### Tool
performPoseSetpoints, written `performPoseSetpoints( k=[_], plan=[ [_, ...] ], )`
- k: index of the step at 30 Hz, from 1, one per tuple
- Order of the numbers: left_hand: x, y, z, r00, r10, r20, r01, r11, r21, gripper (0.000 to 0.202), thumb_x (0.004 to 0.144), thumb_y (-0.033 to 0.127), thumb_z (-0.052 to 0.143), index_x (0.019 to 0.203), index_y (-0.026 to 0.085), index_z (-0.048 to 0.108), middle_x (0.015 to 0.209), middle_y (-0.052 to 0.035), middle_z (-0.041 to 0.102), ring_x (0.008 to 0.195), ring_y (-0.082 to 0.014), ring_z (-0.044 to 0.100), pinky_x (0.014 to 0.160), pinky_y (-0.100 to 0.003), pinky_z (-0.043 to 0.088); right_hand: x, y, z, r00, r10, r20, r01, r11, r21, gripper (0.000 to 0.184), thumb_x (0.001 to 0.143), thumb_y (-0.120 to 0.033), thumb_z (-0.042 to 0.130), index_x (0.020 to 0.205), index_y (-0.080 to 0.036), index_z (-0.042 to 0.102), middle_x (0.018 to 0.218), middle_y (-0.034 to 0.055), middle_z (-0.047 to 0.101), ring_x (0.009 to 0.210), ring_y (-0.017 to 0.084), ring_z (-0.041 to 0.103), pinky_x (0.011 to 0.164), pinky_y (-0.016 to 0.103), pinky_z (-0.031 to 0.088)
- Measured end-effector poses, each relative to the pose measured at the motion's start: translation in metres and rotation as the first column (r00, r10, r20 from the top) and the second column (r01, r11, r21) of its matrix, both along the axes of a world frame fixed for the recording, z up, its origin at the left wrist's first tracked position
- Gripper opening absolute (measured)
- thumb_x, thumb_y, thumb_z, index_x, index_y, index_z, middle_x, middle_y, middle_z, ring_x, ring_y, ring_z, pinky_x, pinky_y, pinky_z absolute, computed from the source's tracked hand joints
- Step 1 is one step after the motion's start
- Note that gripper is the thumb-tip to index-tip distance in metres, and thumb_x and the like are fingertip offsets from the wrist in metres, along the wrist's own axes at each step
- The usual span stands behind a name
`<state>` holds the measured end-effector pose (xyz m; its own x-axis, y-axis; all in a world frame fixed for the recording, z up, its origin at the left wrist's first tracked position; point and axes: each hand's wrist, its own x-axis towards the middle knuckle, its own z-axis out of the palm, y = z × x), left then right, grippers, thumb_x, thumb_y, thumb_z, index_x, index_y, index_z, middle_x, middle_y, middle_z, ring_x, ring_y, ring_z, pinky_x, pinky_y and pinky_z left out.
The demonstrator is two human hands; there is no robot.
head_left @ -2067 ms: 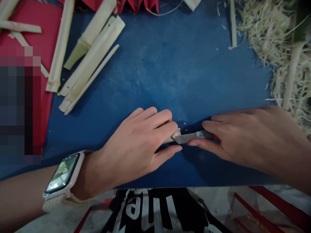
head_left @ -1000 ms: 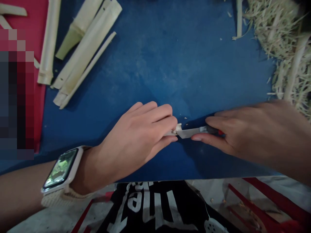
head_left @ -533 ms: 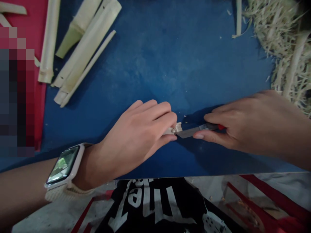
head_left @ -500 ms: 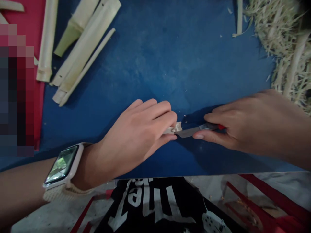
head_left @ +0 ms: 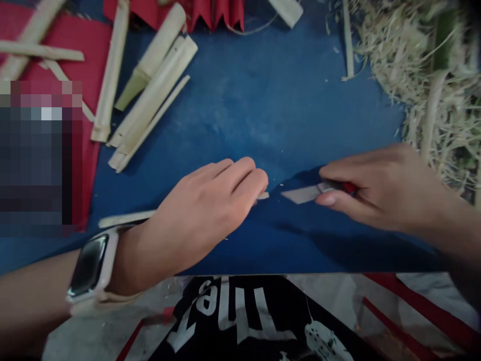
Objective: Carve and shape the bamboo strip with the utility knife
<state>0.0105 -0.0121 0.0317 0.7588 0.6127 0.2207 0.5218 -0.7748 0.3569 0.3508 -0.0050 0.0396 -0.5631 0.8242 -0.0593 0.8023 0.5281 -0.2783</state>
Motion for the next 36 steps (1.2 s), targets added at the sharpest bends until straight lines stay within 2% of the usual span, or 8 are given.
performPoseSetpoints(
  k=[3,9,14,17,23,28,33,36],
  plan=[
    [-0.003,0.003,0.005,0.989,0.109,-0.097,-0.089,0.976,0.199,0.036,0.13,0.01,0.054,0.111,0.024,0.082,0.112,-0.0067,0.083,0.087,-0.0234,0.071,0.071,-0.039,0.049,0.0,0.002,-0.001,0.992,-0.062,-0.11,0.082,0.98,0.184,0.099,0.125,-0.104,0.016,0.069,-0.027,0.045,0.054,0.0005,0.038,0.05,0.016,0.036,0.058,0.042,0.02],
    [-0.019,0.017,-0.008,0.976,-0.01,-0.218,0.037,0.992,0.12,0.032,0.128,0.042,0.081,0.142,0.013,0.081,0.141,-0.0195,0.083,0.119,-0.0354,0.082,0.095,-0.046,0.071,0.01,0.009,-0.014,0.988,-0.067,-0.136,0.095,0.974,0.205,0.098,0.127,-0.101,0.019,0.069,-0.028,0.049,0.054,-0.0002,0.045,0.048,0.016,0.042,0.055,0.039,0.026],
    [-0.03,0.012,0.001,0.948,-0.006,-0.318,0.092,0.962,0.258,0.028,0.137,0.029,0.058,0.127,0.016,0.081,0.121,-0.0114,0.085,0.1,-0.0271,0.079,0.085,-0.04,0.065,0.014,0.006,-0.027,0.984,-0.061,-0.166,0.094,0.976,0.198,0.09,0.131,-0.094,0.024,0.071,-0.029,0.042,0.056,-0.0005,0.042,0.05,0.017,0.04,0.059,0.041,0.026],
    [-0.028,0.006,-0.001,0.969,0.136,-0.208,-0.053,0.931,0.362,0.027,0.138,0.026,0.057,0.139,0.016,0.082,0.129,-0.0153,0.087,0.106,-0.0288,0.081,0.091,-0.044,0.069,0.019,0.004,-0.035,0.981,-0.043,-0.19,0.082,0.976,0.201,0.088,0.133,-0.091,0.024,0.073,-0.029,0.044,0.058,-0.0009,0.04,0.052,0.018,0.04,0.062,0.042,0.026],
    [-0.027,0.013,-0.007,0.974,0.177,-0.14,-0.132,0.95,0.283,0.034,0.137,0.02,0.05,0.149,0.012,0.081,0.13,-0.0177,0.086,0.114,-0.0316,0.085,0.097,-0.047,0.075,0.028,0.001,-0.05,0.981,-0.03,-0.193,0.073,0.972,0.224,0.083,0.133,-0.087,0.029,0.077,-0.029,0.051,0.06,0.0007,0.045,0.055,0.021,0.043,0.064,0.043,0.022],
    [-0.035,0.011,0.028,0.905,0.31,0.293,-0.212,0.923,-0.322,0.034,0.141,0.047,0.057,0.149,0.025,0.082,0.118,-0.0048,0.085,0.083,-0.0149,0.076,0.079,-0.031,0.07,0.023,-0.014,-0.043,0.978,-0.008,-0.209,0.065,0.961,0.268,0.072,0.135,-0.078,0.035,0.087,-0.03,0.06,0.068,0.0023,0.057,0.06,0.025,0.055,0.066,0.042,0.03],
    [-0.032,0.004,0.03,0.719,0.552,0.423,0.066,0.551,-0.832,0.067,0.125,0.083,0.072,0.149,0.021,0.084,0.13,-0.0183,0.086,0.092,-0.0216,0.075,0.062,-0.033,0.06,0.025,-0.024,-0.057,0.97,-0.066,-0.235,0.141,0.938,0.318,0.058,0.135,-0.068,0.043,0.101,-0.034,0.076,0.085,0.0061,0.082,0.063,0.029,0.07,0.064,0.045,0.04],
    [-0.027,0.006,0.017,0.665,0.609,0.432,0.121,0.483,-0.867,0.069,0.121,0.084,0.078,0.138,0.017,0.088,0.123,-0.0171,0.083,0.086,-0.0185,0.07,0.061,-0.03,0.058,0.03,-0.013,-0.069,0.966,-0.002,-0.259,0.086,0.946,0.311,0.067,0.134,-0.074,0.042,0.1,-0.035,0.083,0.087,0.0067,0.088,0.061,0.029,0.075,0.055,0.042,0.046]
  ],
)
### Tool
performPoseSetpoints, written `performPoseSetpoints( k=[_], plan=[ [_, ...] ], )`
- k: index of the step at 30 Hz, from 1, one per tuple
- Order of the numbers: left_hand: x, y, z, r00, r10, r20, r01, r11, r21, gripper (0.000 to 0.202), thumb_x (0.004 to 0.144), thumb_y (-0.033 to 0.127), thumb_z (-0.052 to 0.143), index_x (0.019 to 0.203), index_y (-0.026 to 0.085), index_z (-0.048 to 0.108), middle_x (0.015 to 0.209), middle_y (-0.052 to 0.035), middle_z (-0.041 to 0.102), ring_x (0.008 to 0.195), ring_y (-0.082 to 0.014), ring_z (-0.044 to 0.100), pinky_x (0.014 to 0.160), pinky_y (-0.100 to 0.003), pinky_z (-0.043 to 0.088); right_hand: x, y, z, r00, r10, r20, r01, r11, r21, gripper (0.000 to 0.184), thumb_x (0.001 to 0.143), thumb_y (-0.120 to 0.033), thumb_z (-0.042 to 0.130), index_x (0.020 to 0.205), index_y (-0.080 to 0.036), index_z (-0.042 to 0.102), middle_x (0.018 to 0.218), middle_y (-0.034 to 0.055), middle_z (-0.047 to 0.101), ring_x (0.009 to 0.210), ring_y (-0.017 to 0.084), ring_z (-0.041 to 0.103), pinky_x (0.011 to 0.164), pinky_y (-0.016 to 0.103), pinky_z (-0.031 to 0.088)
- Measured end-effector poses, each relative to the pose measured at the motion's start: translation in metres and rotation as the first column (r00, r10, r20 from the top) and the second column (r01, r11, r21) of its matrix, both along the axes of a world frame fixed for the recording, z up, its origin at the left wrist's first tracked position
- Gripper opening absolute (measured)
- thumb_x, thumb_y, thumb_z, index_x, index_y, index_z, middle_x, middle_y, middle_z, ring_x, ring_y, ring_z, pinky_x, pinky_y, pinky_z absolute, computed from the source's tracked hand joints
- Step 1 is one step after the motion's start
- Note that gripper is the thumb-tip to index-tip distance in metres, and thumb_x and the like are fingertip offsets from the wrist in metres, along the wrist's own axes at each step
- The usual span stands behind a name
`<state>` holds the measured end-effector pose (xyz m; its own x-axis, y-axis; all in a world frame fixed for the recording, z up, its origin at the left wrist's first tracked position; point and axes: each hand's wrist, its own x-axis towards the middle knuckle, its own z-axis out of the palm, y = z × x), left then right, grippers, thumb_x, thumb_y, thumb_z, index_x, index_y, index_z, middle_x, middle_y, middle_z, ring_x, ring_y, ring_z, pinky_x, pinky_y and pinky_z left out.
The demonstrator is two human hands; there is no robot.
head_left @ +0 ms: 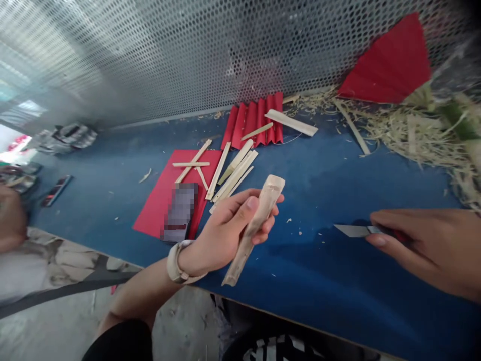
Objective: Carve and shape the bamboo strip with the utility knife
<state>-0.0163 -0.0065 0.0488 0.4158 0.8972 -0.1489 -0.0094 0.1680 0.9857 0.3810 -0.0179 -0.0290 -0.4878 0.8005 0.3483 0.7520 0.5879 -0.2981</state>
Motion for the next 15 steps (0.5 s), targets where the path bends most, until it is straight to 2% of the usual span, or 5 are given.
performPoseSetpoints(
  k=[3,7,10,13,15],
  plan=[
    [0.007,0.0,-0.007,0.994,0.042,0.105,-0.035,0.997,-0.067,0.069,0.117,0.084,0.087,0.13,0.016,0.09,0.115,-0.0125,0.08,0.084,-0.0149,0.068,0.062,-0.026,0.058,0.004,0.011,-0.001,0.999,0.036,0.009,-0.036,0.999,-0.02,0.078,0.134,-0.079,0.036,0.094,-0.032,0.085,0.083,0.0067,0.087,0.055,0.026,0.073,0.05,0.038,0.046],
    [0.015,-0.002,-0.009,0.969,0.086,0.232,-0.054,0.989,-0.141,0.064,0.107,0.076,0.105,0.121,0.015,0.094,0.108,-0.0095,0.079,0.08,-0.0126,0.066,0.06,-0.022,0.056,0.004,0.014,0.006,0.998,0.039,0.045,-0.035,0.996,-0.084,0.077,0.134,-0.079,0.038,0.095,-0.03,0.085,0.087,0.0072,0.088,0.06,0.026,0.076,0.054,0.037,0.049],
    [0.019,0.0,-0.011,0.938,0.158,0.31,-0.117,0.982,-0.147,0.058,0.103,0.067,0.112,0.122,0.015,0.095,0.107,-0.0084,0.079,0.079,-0.0137,0.068,0.06,-0.024,0.061,0.005,0.011,0.009,0.997,0.053,0.048,-0.048,0.993,-0.104,0.078,0.134,-0.08,0.038,0.095,-0.03,0.083,0.082,0.0059,0.086,0.06,0.026,0.077,0.055,0.037,0.047],
    [0.016,0.01,-0.015,0.879,0.295,0.374,-0.268,0.955,-0.125,0.038,0.11,0.049,0.108,0.13,0.02,0.095,0.113,-0.0044,0.08,0.087,-0.0133,0.072,0.072,-0.024,0.072,0.011,0.01,0.008,0.996,0.075,0.046,-0.069,0.99,-0.12,0.074,0.135,-0.076,0.039,0.099,-0.031,0.085,0.083,0.0054,0.086,0.062,0.025,0.077,0.056,0.038,0.046],
    [0.012,0.02,-0.021,0.824,0.405,0.397,-0.389,0.913,-0.123,0.015,0.12,0.038,0.096,0.125,0.024,0.093,0.112,-0.0001,0.078,0.095,-0.0111,0.076,0.09,-0.024,0.077,0.018,0.01,0.007,0.995,0.088,0.047,-0.081,0.987,-0.138,0.067,0.135,-0.072,0.043,0.107,-0.032,0.088,0.086,0.0049,0.087,0.064,0.025,0.078,0.057,0.038,0.046]
  ],
)
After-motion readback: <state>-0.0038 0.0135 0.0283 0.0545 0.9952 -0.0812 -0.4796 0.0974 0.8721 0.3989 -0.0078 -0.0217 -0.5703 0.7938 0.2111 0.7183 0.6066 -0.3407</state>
